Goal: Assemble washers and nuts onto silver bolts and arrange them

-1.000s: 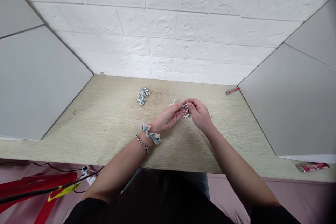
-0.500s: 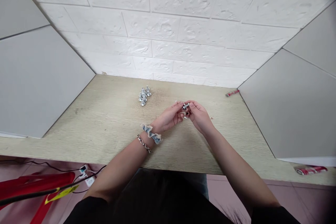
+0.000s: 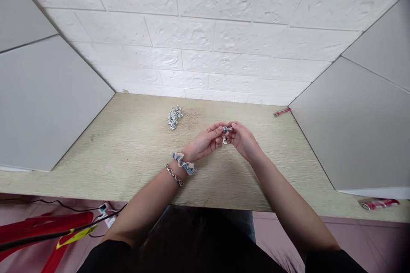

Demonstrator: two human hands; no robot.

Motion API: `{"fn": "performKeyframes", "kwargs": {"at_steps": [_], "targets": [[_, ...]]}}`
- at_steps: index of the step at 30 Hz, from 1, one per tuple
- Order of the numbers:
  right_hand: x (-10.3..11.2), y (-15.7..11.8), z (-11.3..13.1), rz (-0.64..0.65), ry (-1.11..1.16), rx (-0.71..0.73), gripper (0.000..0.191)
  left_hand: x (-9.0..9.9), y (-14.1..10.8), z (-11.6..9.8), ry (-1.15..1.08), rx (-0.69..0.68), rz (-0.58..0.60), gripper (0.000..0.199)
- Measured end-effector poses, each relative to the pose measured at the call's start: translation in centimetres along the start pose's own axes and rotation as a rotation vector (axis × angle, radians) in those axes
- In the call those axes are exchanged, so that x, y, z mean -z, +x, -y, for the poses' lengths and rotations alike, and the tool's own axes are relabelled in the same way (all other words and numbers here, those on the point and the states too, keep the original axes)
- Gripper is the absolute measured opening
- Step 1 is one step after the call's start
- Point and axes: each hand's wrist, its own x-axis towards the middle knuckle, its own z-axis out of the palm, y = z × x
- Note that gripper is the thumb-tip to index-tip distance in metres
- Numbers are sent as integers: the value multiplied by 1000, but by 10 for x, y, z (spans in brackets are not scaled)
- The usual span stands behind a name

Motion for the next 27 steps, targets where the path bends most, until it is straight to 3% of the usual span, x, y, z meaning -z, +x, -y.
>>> {"fn": "performKeyframes", "kwargs": {"at_steps": [5, 9, 12, 20, 27], "targets": [[7, 3, -7, 56, -342, -37, 58, 0, 0, 0, 216, 1, 18, 24], [4, -1, -1, 59, -427, -163, 57, 5, 2, -1, 475, -28, 11, 28], [1, -4, 4, 58, -411, -231, 48, 8, 2, -4, 545, -32, 16, 34], [5, 0, 0, 163, -219, -85, 41, 7, 0, -10, 378, -11, 1, 31], [3, -4, 6, 213, -5, -46, 35, 11, 3, -9, 137, -15, 13, 24]]}}
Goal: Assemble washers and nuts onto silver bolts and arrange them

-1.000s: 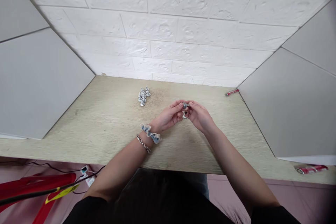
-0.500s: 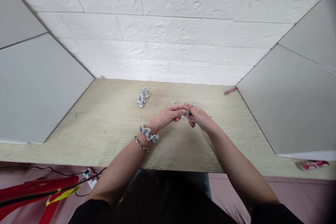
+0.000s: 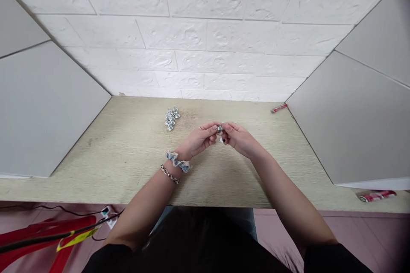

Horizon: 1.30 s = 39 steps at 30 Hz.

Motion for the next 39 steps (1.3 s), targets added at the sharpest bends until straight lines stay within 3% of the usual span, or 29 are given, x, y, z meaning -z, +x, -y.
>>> {"fn": "performKeyframes", "kwargs": {"at_steps": [6, 11, 17, 23, 27, 30, 39], "targets": [[-2, -4, 6, 53, 76, 67, 25, -2, 0, 2, -99, 8, 4, 22], [1, 1, 4, -44, 54, 18, 24, -7, -2, 1, 34, -39, -6, 25], [9, 4, -1, -332, -532, 11, 55, -11, -4, 2, 634, -113, 83, 20], [8, -1, 1, -270, -818, -90, 62, -8, -5, 4, 914, -175, 129, 21], [11, 0, 1, -109, -725, -204, 55, -9, -6, 3, 958, -185, 135, 21], [12, 0, 1, -59, -619, -257, 50, -11, -7, 0, 928, -176, 132, 19], [7, -3, 2, 26, -169, -109, 38, -14, -8, -8, 592, -143, 51, 20]]}}
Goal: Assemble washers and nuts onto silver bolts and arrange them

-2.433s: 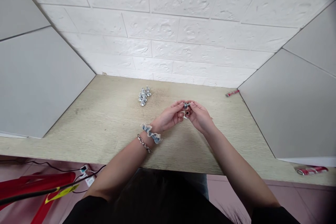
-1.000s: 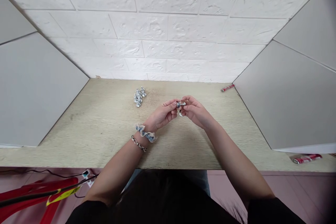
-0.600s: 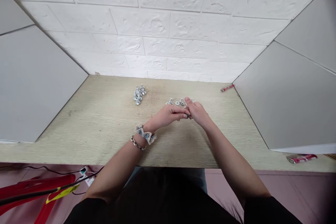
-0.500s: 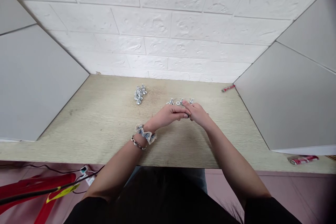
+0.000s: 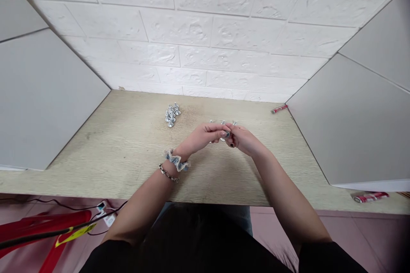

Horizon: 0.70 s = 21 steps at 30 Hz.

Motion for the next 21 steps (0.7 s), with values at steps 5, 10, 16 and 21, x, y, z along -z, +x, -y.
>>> {"fn": "performKeyframes", "kwargs": {"at_steps": [5, 10, 16, 21], "targets": [[-1, -3, 3, 54, 157, 28, 37, 0, -1, 4, -198, 35, -42, 28], [1, -5, 6, 67, 210, 26, 33, -2, -2, 3, -340, 64, -19, 27], [3, -5, 6, 120, 275, 137, 25, -1, -2, 3, -458, 111, -11, 23], [2, -4, 4, 107, 291, 167, 25, -1, -2, 3, -496, 135, -25, 23]]}}
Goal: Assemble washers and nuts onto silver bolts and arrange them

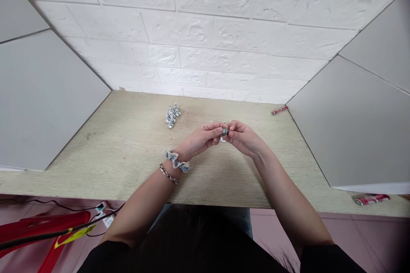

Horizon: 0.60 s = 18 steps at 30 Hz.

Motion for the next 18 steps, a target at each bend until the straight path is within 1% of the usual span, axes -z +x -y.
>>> {"fn": "performKeyframes", "kwargs": {"at_steps": [3, 5, 7, 10, 13, 15, 18], "targets": [[-4, 1, -1, -63, 22, -4, 29, -1, 0, -1, 39, -29, 10, 24], [-6, 2, -1, -123, 8, 7, 33, -1, 0, -1, 131, -52, 22, 24], [-8, 3, -2, -150, -40, -4, 34, -2, 0, -1, 269, -73, 30, 23], [-5, 5, -5, -197, -200, -56, 42, -2, 1, 0, 445, -103, 48, 22], [4, 7, -9, -311, -425, -39, 53, 0, 3, 2, 525, -131, 88, 21], [9, 8, -10, -320, -557, -71, 58, 1, 3, 3, 562, -139, 99, 21], [12, 6, -9, -257, -646, -195, 62, 3, 3, 2, 606, -137, 91, 22]]}}
